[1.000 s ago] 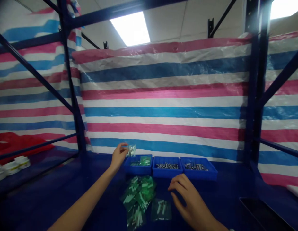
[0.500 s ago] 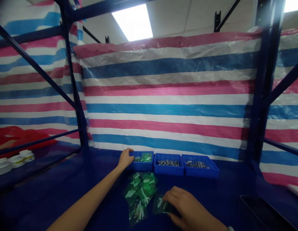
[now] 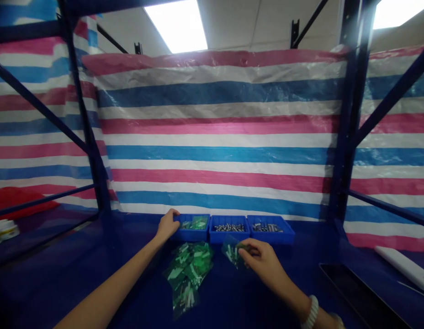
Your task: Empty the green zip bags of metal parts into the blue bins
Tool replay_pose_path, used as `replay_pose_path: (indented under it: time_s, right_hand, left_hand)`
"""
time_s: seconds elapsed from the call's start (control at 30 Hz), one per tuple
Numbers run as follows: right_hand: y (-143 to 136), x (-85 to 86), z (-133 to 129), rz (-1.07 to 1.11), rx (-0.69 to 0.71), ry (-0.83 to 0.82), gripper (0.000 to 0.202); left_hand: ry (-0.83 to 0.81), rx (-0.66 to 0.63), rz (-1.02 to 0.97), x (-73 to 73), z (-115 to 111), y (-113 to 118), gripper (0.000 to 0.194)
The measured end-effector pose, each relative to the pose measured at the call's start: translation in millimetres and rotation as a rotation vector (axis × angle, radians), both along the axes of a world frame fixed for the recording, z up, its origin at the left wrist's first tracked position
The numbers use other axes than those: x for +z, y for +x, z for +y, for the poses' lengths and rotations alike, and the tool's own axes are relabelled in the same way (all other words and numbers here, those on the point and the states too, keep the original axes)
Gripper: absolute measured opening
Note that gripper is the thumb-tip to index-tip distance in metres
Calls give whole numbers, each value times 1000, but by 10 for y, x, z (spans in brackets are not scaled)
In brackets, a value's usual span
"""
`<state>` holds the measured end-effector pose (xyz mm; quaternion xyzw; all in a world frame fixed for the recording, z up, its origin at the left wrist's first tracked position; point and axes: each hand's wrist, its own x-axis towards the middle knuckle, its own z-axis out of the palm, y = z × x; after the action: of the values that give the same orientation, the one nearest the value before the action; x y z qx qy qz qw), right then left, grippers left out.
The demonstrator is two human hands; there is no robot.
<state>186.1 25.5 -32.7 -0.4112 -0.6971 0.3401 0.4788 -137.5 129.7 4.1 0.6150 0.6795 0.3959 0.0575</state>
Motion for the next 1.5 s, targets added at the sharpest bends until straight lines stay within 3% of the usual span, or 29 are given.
replay_pose_path:
  time_s: [0.1,0.2,0.23,0.27,0.3,0.37,0.43,0.53,0.67,0.77,0.83,0.93,1.03,1.1,1.27,1.4,1.5]
  right_hand:
    - [-12,-20,34,229,59,-177,36]
    - [-59,1,-1,357,103,-229,36]
    - [-80,12,-24,395,114,-233,36]
    - [-104,23,-49,434,121,-238,36]
    - [-128,32,-76,473,128,-244,36]
    - [-173,44,-124,524,155,-262,37]
    - [-204,49,-156,503,195,-267,38]
    - [-214,45,-168,421,192,-244,35]
    - [-174,53,-153,336,116,-199,26]
    - [-124,96,-170,163,43,25,13]
    - [-84,131,-200,-4,-29,338,3]
    - [-26,152,-242,-195,-109,781,16]
    - [14,139,-262,-249,-175,971,20]
    - [22,142,-272,-245,-193,1014,21]
    - [-26,210,-312,-180,-126,911,22]
    - [-85,194,-304,-120,-106,583,27]
    - [-107,116,-260,-74,-64,386,33]
  left_hand:
    - [134,-2,-57,92,-147,139,25]
    - [304,-63,-119,135,-437,495,24]
    - [340,-135,-163,122,-558,651,20]
    - [353,-316,-346,94,-683,812,14]
    - [317,-404,-390,57,-807,965,8]
    - [121,-581,-551,-28,-1025,1212,18]
    - [-52,-665,-734,-88,-1171,1343,25]
    - [-114,-665,-840,-97,-1242,1358,21]
    - [-85,-653,-727,-51,-1227,1296,12]
    - [91,-734,-519,-29,-1250,1280,15]
    - [329,-823,-308,-21,-1275,1264,19]
    - [693,-927,42,-26,-1294,1221,23]
    - [921,-962,244,-51,-1278,1177,21]
    - [957,-973,275,-65,-1261,1162,20]
    - [806,-963,61,-74,-1272,1192,21]
    - [486,-783,-309,-49,-1272,1253,17]
    - [330,-632,-532,57,-1115,1181,17]
